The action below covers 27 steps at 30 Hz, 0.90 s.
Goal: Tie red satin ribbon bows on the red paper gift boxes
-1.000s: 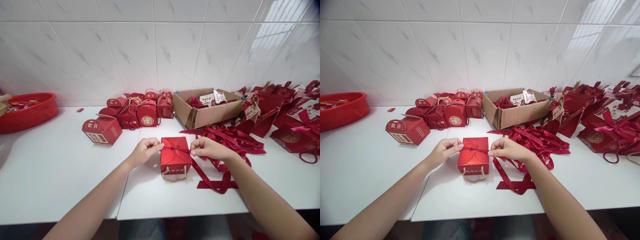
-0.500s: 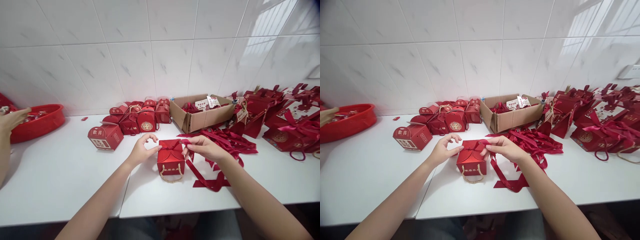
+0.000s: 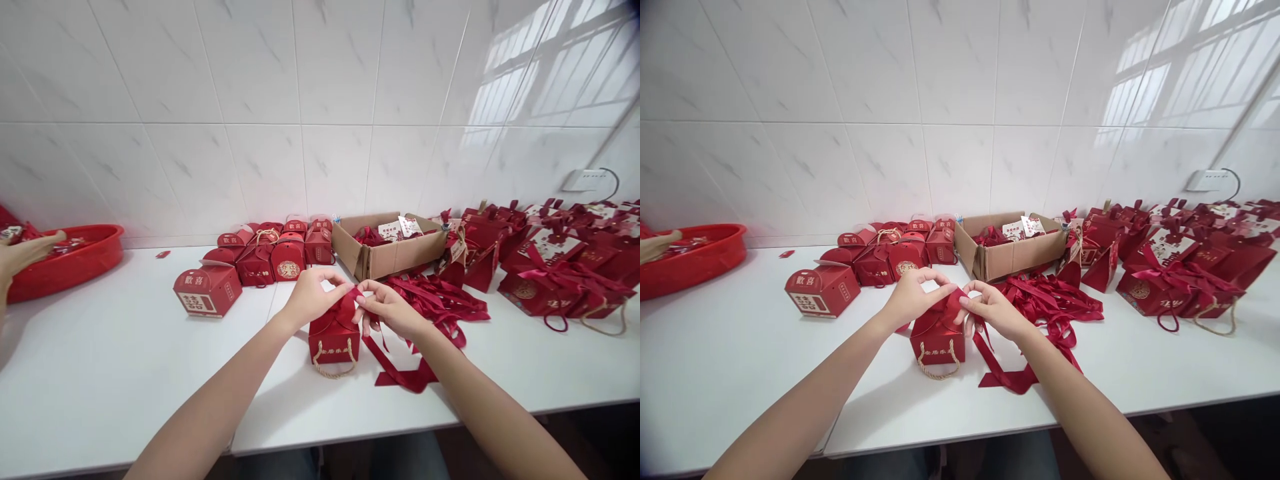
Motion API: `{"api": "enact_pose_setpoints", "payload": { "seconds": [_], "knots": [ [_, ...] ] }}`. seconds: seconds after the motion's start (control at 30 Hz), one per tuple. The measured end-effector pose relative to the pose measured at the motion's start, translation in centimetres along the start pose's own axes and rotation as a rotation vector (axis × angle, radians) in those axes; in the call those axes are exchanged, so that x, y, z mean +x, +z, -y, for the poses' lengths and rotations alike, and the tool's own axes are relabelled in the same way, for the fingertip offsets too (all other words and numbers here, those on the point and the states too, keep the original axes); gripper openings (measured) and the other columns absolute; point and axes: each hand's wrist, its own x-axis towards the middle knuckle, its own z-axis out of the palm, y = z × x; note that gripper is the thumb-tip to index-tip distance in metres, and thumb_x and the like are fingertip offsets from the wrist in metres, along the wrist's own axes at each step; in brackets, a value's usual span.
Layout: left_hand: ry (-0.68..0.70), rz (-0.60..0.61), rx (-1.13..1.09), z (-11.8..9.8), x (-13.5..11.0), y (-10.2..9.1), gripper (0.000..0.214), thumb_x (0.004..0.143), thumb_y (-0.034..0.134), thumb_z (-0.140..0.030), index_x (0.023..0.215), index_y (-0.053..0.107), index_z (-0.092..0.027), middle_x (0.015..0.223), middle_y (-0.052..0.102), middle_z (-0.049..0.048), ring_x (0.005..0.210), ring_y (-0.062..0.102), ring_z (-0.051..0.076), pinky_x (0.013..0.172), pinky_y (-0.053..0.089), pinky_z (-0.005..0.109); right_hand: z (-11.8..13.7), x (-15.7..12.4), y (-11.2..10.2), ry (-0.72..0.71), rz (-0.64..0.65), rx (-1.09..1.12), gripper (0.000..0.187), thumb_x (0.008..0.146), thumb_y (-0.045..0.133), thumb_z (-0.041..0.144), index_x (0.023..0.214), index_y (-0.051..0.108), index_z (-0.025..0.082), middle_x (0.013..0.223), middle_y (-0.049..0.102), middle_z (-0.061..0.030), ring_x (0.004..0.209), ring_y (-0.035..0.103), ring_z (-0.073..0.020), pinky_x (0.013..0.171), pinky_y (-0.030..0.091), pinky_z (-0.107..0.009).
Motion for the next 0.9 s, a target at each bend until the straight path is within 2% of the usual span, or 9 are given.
{"api": "enact_pose_setpoints", "payload": {
  "seconds": [0.1,0.2,0.27,0.37,0.47,0.57,0.73,0.8,0.9],
  "knots": [
    [0.005,-0.036,-0.007,0.6,-0.1,-0.2,0.020,0.077,0.060,-0.035,0.068,0.068,-0.019,0.076,0.070,0.0013,0.075,0.063,0.018,0.074,0.045,0.029,-0.1,0.2,-0.2,0.007,-0.137,-0.054,0.034,0.075,0.065,0.048,0.079,0.053,0.017,0.057,0.058,0.0029,0.042,0.047,-0.0057,0.037,0.024,-0.018],
    [0.005,-0.038,-0.020,0.9,-0.2,0.0,0.022,0.079,0.057,-0.037,0.069,0.068,-0.019,0.078,0.071,0.0017,0.077,0.062,0.019,0.076,0.045,0.030,0.1,0.5,-0.1,0.005,-0.168,-0.127,0.036,0.071,0.070,0.045,0.089,0.061,0.015,0.053,0.050,0.0053,0.044,0.041,-0.0055,0.038,0.023,-0.018],
    [0.015,-0.043,-0.015,0.8,-0.3,0.3,0.023,0.080,0.057,-0.037,0.070,0.068,-0.020,0.079,0.070,0.0018,0.079,0.062,0.019,0.076,0.044,0.030,0.4,0.9,0.2,-0.003,-0.126,-0.178,0.038,0.070,0.071,0.044,0.095,0.063,0.015,0.055,0.051,0.0046,0.046,0.043,-0.0061,0.039,0.026,-0.019],
    [0.051,-0.050,0.019,0.7,-0.5,0.5,0.023,0.080,0.056,-0.038,0.068,0.067,-0.021,0.079,0.070,0.0017,0.079,0.061,0.019,0.077,0.044,0.031,0.7,1.5,0.9,-0.018,-0.043,-0.258,0.028,0.072,0.069,0.041,0.078,0.066,0.014,0.056,0.052,0.0032,0.048,0.043,-0.0059,0.044,0.031,-0.020],
    [0.066,-0.119,0.018,1.6,-0.9,0.0,0.024,0.083,0.052,-0.040,0.074,0.064,-0.021,0.083,0.068,0.0025,0.083,0.060,0.019,0.081,0.042,0.031,0.7,1.9,1.6,-0.089,-0.102,-0.261,0.026,0.074,0.068,0.038,0.068,0.066,0.014,0.064,0.057,0.0007,0.056,0.048,-0.0075,0.053,0.039,-0.022],
    [-0.099,-0.189,0.017,3.8,-2.0,-1.1,0.027,0.083,0.050,-0.046,0.083,0.057,-0.020,0.090,0.064,0.0032,0.086,0.057,0.019,0.079,0.042,0.031,0.9,1.7,2.1,-0.105,-0.172,-0.224,0.023,0.075,0.066,0.037,0.079,0.068,0.015,0.079,0.063,-0.0020,0.067,0.055,-0.0110,0.061,0.045,-0.024],
    [-0.378,0.104,-0.054,6.9,-4.1,-1.7,0.041,0.078,0.051,-0.058,0.071,0.048,-0.018,0.073,0.055,0.0010,0.067,0.051,0.015,0.060,0.039,0.026,1.4,1.5,2.5,-0.060,-0.047,-0.223,0.026,0.078,0.062,0.039,0.088,0.068,0.015,0.081,0.066,-0.0037,0.074,0.060,-0.0141,0.066,0.048,-0.025],
    [-0.401,0.173,-0.085,6.8,-4.2,-2.1,0.044,0.079,0.048,-0.059,0.063,0.043,-0.017,0.063,0.050,-0.0011,0.056,0.045,0.012,0.050,0.033,0.023,1.5,1.8,2.6,-0.051,-0.035,-0.286,0.026,0.080,0.058,0.039,0.086,0.066,0.015,0.082,0.068,-0.0048,0.070,0.059,-0.0135,0.061,0.046,-0.024],
    [-0.327,0.147,-0.148,5.3,-3.4,-3.3,0.040,0.076,0.056,-0.051,0.062,0.038,-0.018,0.059,0.042,-0.0041,0.054,0.045,0.010,0.046,0.030,0.021,1.5,2.4,2.9,-0.006,-0.120,-0.453,0.025,0.079,0.055,0.036,0.076,0.064,0.013,0.074,0.068,-0.0064,0.059,0.055,-0.0123,0.051,0.040,-0.023]
  ]
}}
